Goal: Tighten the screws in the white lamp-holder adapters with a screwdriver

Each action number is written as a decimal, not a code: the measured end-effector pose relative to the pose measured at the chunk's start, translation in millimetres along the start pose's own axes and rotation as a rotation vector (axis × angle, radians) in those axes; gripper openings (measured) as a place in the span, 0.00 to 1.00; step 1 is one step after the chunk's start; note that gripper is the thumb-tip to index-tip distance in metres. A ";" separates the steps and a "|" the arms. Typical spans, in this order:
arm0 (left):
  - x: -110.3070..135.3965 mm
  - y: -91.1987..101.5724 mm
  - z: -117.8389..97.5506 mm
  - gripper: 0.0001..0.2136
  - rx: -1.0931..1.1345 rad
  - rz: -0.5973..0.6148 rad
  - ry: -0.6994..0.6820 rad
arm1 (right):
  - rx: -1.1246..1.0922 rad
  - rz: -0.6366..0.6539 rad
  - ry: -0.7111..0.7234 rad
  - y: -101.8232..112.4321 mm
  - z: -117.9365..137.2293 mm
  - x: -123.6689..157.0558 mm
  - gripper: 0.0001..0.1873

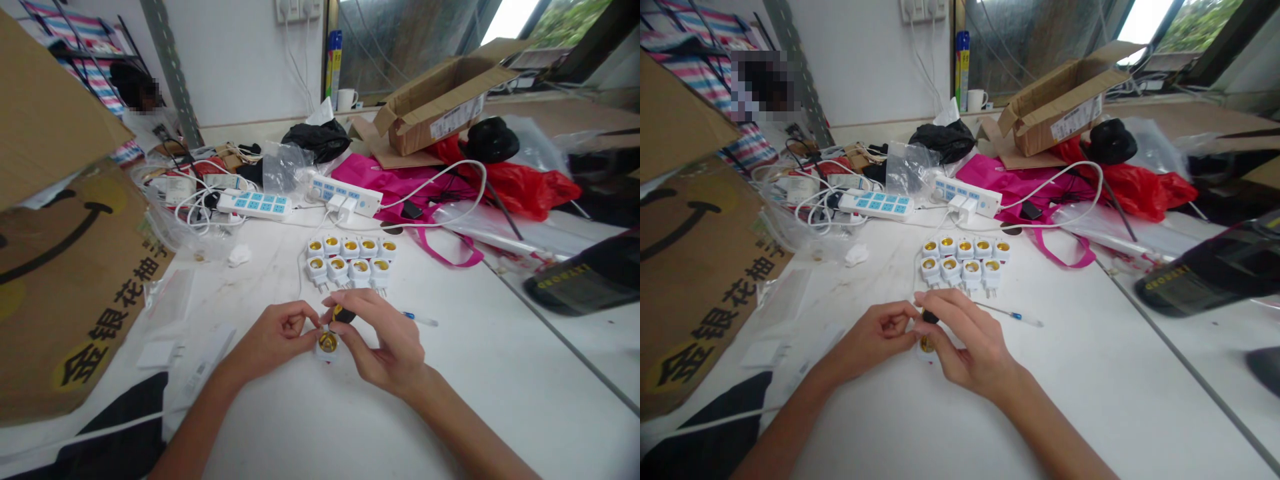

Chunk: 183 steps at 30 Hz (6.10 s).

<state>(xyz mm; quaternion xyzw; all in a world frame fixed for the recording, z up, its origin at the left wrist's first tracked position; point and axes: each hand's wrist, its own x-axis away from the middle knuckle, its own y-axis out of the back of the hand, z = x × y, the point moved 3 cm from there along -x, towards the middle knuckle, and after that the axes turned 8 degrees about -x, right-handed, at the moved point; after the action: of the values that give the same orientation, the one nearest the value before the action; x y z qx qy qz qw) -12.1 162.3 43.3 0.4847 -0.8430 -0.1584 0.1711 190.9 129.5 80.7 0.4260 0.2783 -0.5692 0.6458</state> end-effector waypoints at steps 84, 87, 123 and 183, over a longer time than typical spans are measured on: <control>6.3 0.2 -10.9 0.15 0.016 0.012 -0.046 | -0.100 -0.050 -0.063 5.9 -3.1 -4.0 0.38; 6.6 0.3 -10.7 0.16 0.013 0.011 -0.050 | -0.084 -0.033 -0.057 5.1 -2.8 -3.8 0.38; 5.4 0.5 -8.6 0.15 -0.039 0.010 -0.008 | -0.037 0.020 0.007 1.6 4.1 -5.2 0.34; 6.7 0.7 -4.7 0.19 -0.072 0.179 0.081 | -0.132 0.024 -0.094 -1.1 3.2 -1.5 0.39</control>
<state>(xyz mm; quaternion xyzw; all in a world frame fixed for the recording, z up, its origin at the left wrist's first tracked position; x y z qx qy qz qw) -13.7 156.3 48.6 0.4072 -0.8691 -0.1528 0.2359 189.1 127.5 83.3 0.3585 0.2796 -0.5611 0.6917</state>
